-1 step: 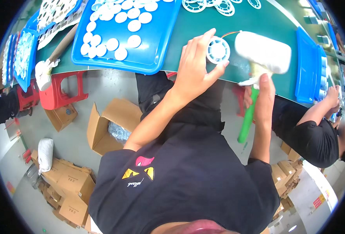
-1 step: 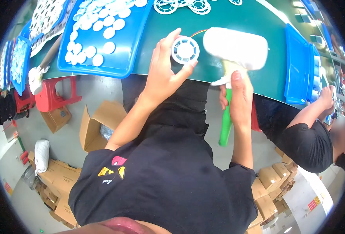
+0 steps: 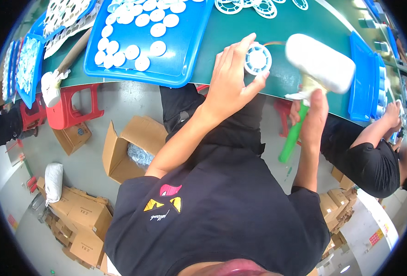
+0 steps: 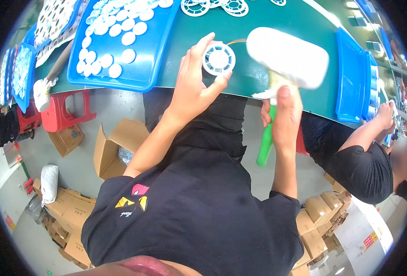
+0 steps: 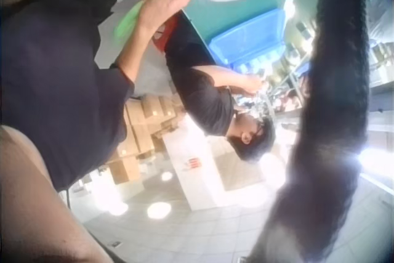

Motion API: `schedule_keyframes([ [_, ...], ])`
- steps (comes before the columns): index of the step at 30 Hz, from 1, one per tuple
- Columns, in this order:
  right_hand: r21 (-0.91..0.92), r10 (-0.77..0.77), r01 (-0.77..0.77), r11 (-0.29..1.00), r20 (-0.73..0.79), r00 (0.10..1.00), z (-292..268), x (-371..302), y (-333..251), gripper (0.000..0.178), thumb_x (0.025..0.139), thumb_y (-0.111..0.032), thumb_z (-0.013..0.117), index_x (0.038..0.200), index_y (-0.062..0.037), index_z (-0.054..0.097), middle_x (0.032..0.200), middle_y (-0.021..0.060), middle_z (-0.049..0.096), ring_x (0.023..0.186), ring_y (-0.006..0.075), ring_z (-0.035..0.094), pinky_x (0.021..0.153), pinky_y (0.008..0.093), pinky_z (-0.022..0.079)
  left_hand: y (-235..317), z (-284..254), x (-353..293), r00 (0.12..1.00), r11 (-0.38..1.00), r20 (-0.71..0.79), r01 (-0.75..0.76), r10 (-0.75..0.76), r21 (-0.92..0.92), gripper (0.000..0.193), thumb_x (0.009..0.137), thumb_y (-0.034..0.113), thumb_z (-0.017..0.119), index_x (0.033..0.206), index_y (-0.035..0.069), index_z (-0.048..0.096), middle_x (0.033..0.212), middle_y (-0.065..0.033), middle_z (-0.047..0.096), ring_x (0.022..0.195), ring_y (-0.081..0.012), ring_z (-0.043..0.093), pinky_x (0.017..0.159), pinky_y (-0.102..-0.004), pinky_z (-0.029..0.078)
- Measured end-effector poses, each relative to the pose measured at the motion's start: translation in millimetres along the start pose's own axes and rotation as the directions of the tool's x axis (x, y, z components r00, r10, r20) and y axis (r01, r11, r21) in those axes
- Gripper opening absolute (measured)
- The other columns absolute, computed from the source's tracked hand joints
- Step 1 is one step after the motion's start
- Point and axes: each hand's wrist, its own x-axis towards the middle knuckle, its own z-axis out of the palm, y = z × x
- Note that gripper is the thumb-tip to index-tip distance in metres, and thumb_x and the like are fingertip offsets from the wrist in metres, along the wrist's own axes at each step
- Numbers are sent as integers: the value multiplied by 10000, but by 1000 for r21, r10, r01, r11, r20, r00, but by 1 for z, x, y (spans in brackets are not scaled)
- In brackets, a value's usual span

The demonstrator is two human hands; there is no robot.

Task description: Assembling small electronic modules by inserting circular PCBs into plastic housings and applying adhesive.

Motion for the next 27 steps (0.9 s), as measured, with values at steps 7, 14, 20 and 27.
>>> schedule_keyframes([
  [7,-46,-28,29,999,27,999,-3,-5,-10,425,1133,-455,487,1077,-40,556,711,31,542,485,86,479,423,238,371,-1,-1,-6,1000,1000,-14,19,-19,-16,814,883,209,817,1556,15,401,1376,-205,579,1286,-362,554,1125,-460,418],
  [14,-252,-35,56,966,87,996,-19,-4,5,450,1146,-434,452,1128,-6,588,689,47,546,475,108,477,431,268,374,-5,-6,-3,999,996,33,36,-34,-79,910,844,264,872,1569,25,376,1389,-196,534,1306,-348,530,1144,-460,405],
  [20,-314,-136,199,928,211,968,-23,-1,18,467,1143,-458,429,1096,-13,565,696,34,546,470,102,474,433,250,375,1,-4,1,995,999,96,29,-25,-37,964,826,300,892,1576,16,358,1388,-188,561,1313,-341,529,1150,-461,397],
  [27,-61,-185,188,980,42,982,-10,-1,8,570,1117,-543,451,1072,10,582,702,33,546,481,106,469,433,262,377,2,-4,0,995,997,82,56,-51,-57,951,818,277,896,1573,27,372,1381,-159,635,1320,-329,539,1164,-456,382],
])
